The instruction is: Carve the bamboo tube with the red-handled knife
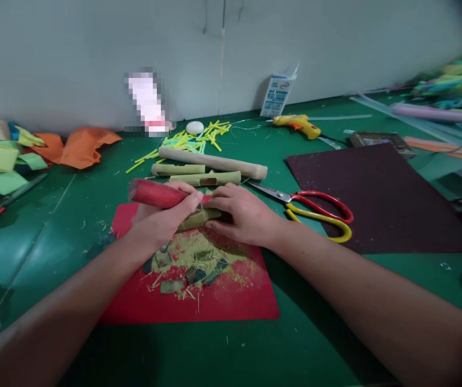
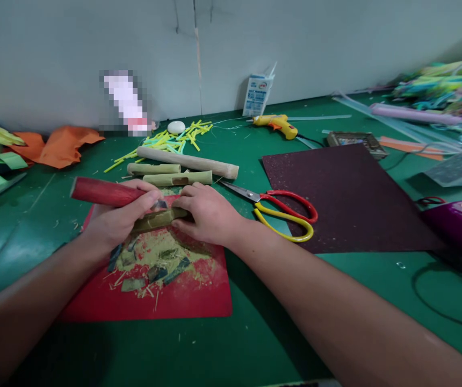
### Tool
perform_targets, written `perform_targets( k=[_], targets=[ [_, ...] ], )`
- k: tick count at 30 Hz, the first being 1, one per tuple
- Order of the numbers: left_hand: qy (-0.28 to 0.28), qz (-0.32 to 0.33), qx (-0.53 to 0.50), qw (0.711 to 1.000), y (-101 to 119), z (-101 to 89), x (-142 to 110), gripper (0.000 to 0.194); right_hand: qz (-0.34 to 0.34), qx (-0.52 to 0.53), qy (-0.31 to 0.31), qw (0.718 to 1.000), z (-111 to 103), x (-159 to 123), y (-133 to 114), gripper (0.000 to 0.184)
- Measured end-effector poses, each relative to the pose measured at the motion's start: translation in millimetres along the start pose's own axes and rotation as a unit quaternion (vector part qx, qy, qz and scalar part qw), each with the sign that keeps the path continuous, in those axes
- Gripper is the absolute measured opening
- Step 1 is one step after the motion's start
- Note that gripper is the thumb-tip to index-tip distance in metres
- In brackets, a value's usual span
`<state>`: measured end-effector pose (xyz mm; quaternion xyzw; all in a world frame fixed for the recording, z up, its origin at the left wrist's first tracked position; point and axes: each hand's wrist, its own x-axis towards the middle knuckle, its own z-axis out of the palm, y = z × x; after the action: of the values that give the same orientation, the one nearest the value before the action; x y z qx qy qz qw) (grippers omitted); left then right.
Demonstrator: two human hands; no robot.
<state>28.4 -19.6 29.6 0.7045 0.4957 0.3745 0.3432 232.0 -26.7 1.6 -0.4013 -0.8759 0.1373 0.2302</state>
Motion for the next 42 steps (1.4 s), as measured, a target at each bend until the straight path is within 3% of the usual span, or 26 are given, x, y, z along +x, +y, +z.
perform_targets(
  k=[9,17,24,35,42],
  targets=[
    [0.064,-0.037,-0.065,0.995,-4.1,-1.4,7.4,0.021,0.005,-0.009,0.011,1.0,-1.2,0.6,-3.9,0.024],
    [0.044,0.024,0.08,0.996,-6.5,-2.5,4.3,0.025,0.034,-0.03,0.002,0.999,-0.1,1.8,-13.2,0.027],
    [0.052,-0.013,0.004,0.999,-3.6,-0.3,4.2,0.03,0.033,-0.047,-0.006,0.998,1.0,2.9,-14.3,0.028],
    [0.051,-0.005,0.036,0.998,-3.3,1.4,3.4,0.03,0.03,-0.048,-0.011,0.998,-1.0,3.4,-17.0,0.025],
    [0.023,0.032,0.082,0.996,-9.9,0.2,0.9,0.029,0.022,-0.054,-0.006,0.998,0.7,2.6,-20.5,0.025]
  ],
)
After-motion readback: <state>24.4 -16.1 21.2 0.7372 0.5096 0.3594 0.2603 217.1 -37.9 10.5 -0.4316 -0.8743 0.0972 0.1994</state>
